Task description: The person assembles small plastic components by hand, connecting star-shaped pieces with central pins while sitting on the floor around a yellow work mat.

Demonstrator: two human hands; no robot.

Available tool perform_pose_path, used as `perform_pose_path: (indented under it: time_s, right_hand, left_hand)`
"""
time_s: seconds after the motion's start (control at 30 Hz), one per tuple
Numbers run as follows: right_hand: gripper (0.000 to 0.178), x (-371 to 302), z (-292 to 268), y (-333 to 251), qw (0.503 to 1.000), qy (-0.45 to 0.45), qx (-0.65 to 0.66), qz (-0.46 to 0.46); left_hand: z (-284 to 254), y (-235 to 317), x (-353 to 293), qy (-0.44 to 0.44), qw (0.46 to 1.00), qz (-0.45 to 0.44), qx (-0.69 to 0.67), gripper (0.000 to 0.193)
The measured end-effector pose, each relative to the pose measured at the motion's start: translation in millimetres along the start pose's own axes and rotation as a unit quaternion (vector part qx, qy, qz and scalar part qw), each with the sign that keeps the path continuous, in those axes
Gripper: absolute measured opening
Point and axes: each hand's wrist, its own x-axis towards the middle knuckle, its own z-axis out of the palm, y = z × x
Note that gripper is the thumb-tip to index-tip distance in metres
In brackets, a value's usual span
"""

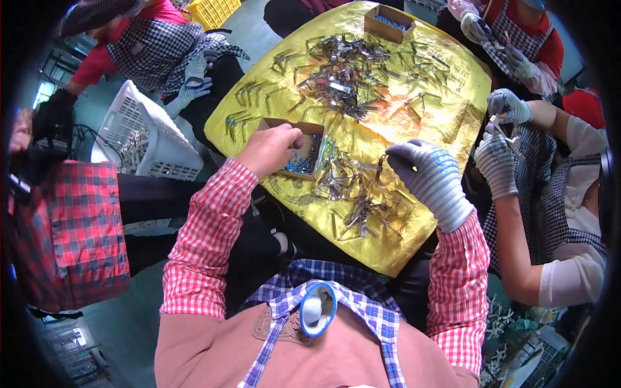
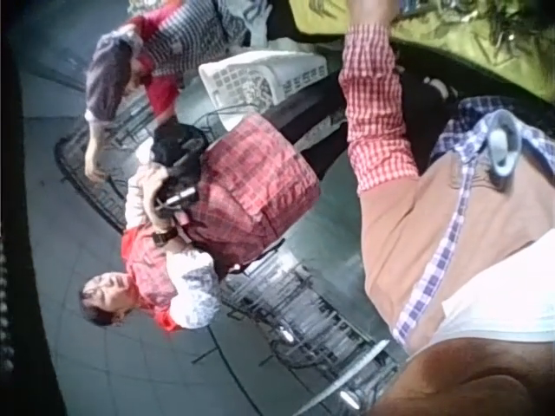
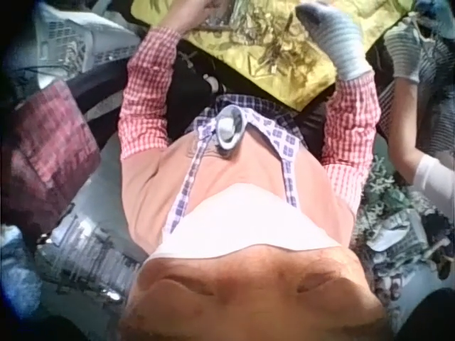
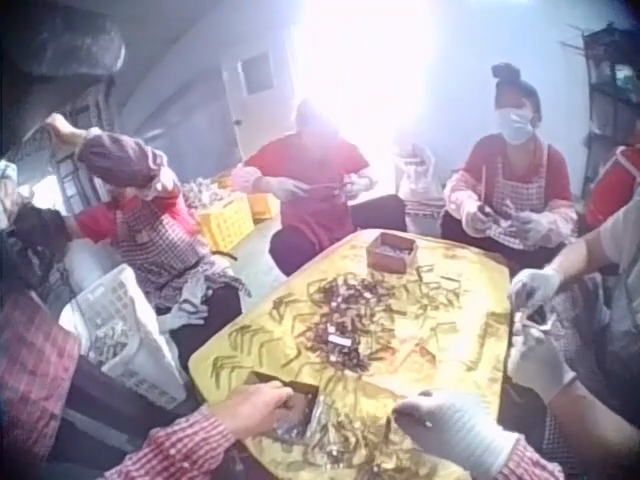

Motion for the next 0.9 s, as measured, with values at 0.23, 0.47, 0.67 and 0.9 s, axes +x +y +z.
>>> perform_pose_path:
  time_s: [0.23,0.47,0.67,0.9]
  right_hand:
    - [0.02,1,-4,-6,0.991,0.022,0.131,0.022]
    - [0.023,0,1,-8,0.987,0.012,0.154,0.049]
    - [0.023,2,5,-12,0.896,-0.021,0.399,0.194]
    - [0.018,3,16,-3,0.985,0.049,0.122,0.109]
  left_hand:
    - [-4,6,8,-0.048,0.997,-0.001,0.057,0.012]
    - [4,1,5,-0.002,0.996,0.086,0.038,0.009]
    - [-7,9,2,-0.037,0.999,-0.003,-0.031,0.014]
    - [-22,26,-6,0.056,0.986,-0.011,-0.155,0.019]
